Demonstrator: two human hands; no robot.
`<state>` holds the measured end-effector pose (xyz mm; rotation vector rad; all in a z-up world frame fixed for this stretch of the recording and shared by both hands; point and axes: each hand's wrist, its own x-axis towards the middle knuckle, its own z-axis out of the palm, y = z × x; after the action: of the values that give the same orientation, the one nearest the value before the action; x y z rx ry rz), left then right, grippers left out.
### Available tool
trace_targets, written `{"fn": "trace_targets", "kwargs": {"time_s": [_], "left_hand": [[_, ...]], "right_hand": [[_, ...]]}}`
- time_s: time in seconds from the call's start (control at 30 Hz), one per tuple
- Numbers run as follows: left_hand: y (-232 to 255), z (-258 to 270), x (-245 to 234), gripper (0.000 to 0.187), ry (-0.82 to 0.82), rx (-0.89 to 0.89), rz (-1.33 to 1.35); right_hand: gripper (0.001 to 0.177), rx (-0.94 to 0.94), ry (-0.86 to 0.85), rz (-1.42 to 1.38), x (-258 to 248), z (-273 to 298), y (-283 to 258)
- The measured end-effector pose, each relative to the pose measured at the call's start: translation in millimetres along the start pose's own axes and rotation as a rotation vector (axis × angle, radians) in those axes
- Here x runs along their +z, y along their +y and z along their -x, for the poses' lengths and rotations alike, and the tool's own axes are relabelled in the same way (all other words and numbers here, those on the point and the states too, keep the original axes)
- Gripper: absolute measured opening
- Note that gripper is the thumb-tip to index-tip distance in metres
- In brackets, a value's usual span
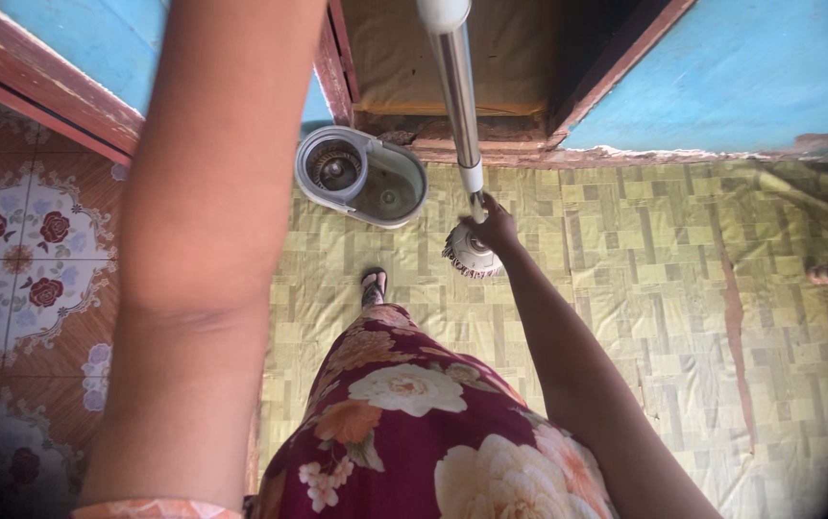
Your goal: The person mops a floor covered with a patterned mat using a string mop. They move the mop back and forth across the surface, navigating around furniture and a doorway. The person periodically dips the mop into a bucket to wring it out and re-wet it before continuing the cleaning process.
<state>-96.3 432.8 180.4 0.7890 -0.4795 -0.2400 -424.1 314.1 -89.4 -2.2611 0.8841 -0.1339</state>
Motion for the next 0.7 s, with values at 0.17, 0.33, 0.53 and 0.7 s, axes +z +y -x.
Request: {"fn": "trace_targets", "kwargs": {"time_s": [0.17, 0.33, 0.53, 0.7], "left_hand": [[-54.1, 9.0, -85.2, 0.036, 0.159, -0.167, -0.228], [-102.7, -44.8, -162.1, 0.044, 0.333, -0.622, -0.581], [-160.0, 144.2, -229.7, 0.054, 0.014, -1.347, -0.539], [-163.7, 177.3, -230.9, 0.08, 0.127, -1.014, -0.334]], "right_hand": [[0.056, -0.121, -0.033, -0.08, -0.1, -24.7, -73.3], [0.056, -0.123, 0.054, -0.074, -1.0, -63.6, -146.6], [0.041, -0.264, 0.16, -0.197, -24.5, -90.9, -247.5], [0.039, -0.31, 0.196, -0.204, -30.3, -95.0, -329.5]]}}
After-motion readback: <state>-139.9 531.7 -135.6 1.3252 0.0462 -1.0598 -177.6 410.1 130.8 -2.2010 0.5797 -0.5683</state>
